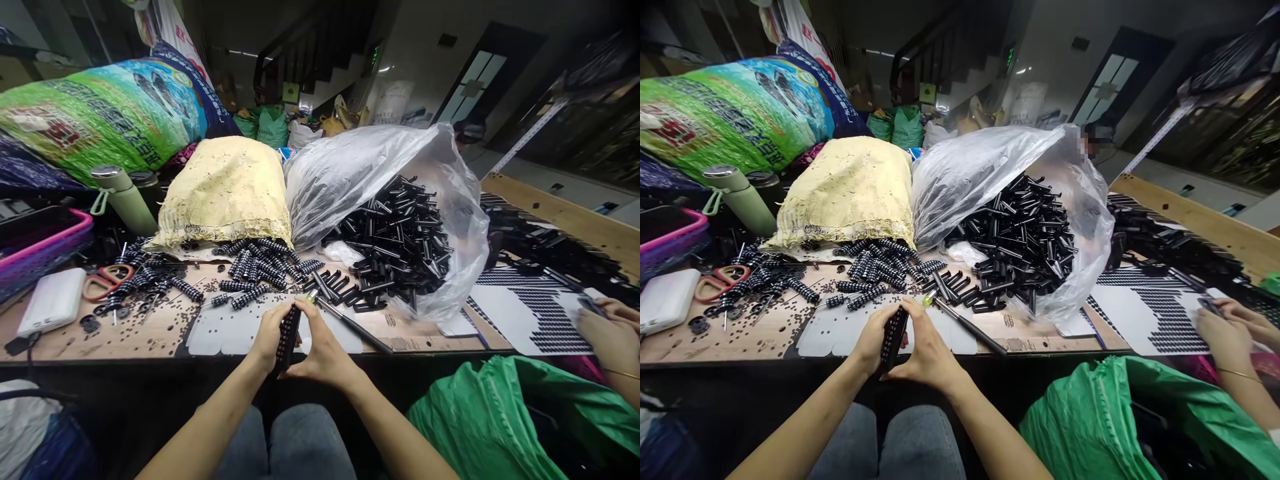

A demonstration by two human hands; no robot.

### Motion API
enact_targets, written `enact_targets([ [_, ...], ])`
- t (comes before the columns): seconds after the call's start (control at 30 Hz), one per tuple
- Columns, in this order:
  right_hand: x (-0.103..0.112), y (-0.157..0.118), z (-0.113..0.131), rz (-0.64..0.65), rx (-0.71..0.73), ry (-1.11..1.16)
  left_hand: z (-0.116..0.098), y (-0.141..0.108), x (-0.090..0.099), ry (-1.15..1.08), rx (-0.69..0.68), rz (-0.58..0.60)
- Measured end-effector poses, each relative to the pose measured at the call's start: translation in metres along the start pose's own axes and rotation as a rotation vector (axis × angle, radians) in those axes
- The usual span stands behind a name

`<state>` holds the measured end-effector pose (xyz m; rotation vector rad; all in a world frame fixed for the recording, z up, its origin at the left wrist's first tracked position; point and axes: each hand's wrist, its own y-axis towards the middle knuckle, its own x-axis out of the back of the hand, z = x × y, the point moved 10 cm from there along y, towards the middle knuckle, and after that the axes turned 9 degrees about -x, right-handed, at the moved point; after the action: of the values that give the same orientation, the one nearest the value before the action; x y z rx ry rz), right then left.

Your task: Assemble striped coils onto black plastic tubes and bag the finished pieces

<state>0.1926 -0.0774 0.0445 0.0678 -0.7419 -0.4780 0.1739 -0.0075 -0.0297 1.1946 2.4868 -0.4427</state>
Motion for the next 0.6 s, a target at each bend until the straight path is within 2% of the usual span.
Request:
enact_targets([
  [0.1,-0.005,0.001,-0.007,0.031,-0.038,0.026,0.007,-0.003,-0.004,-0.039,0.099,-0.008],
  [0.2,-0.008,0.0,-0.018,0.009,-0.087,0.043,0.014,-0.002,-0.003,-0.028,0.166,-0.015],
  [0.3,-0.016,0.0,-0.034,-0.038,-0.15,0.03,0.021,0.002,0.002,0.094,0.148,0.023],
  [0.33,-0.02,0.0,-0.04,-0.056,-0.167,0.017,0.019,0.004,0.005,0.2,0.079,0.036],
  [0.4,-0.029,-0.001,-0.05,-0.106,-0.182,-0.021,0.01,0.006,0.01,0.518,-0.158,0.049],
  [0.5,-0.037,-0.004,-0.063,-0.161,-0.18,-0.122,0.003,-0.004,0.001,1.046,-0.531,0.108],
  [0.57,-0.03,-0.01,-0.077,-0.178,-0.198,-0.236,0.011,-0.009,-0.005,1.308,-0.665,0.19],
  [0.6,-0.019,-0.015,-0.086,-0.21,-0.234,-0.319,0.015,-0.01,-0.007,1.415,-0.708,0.232],
])
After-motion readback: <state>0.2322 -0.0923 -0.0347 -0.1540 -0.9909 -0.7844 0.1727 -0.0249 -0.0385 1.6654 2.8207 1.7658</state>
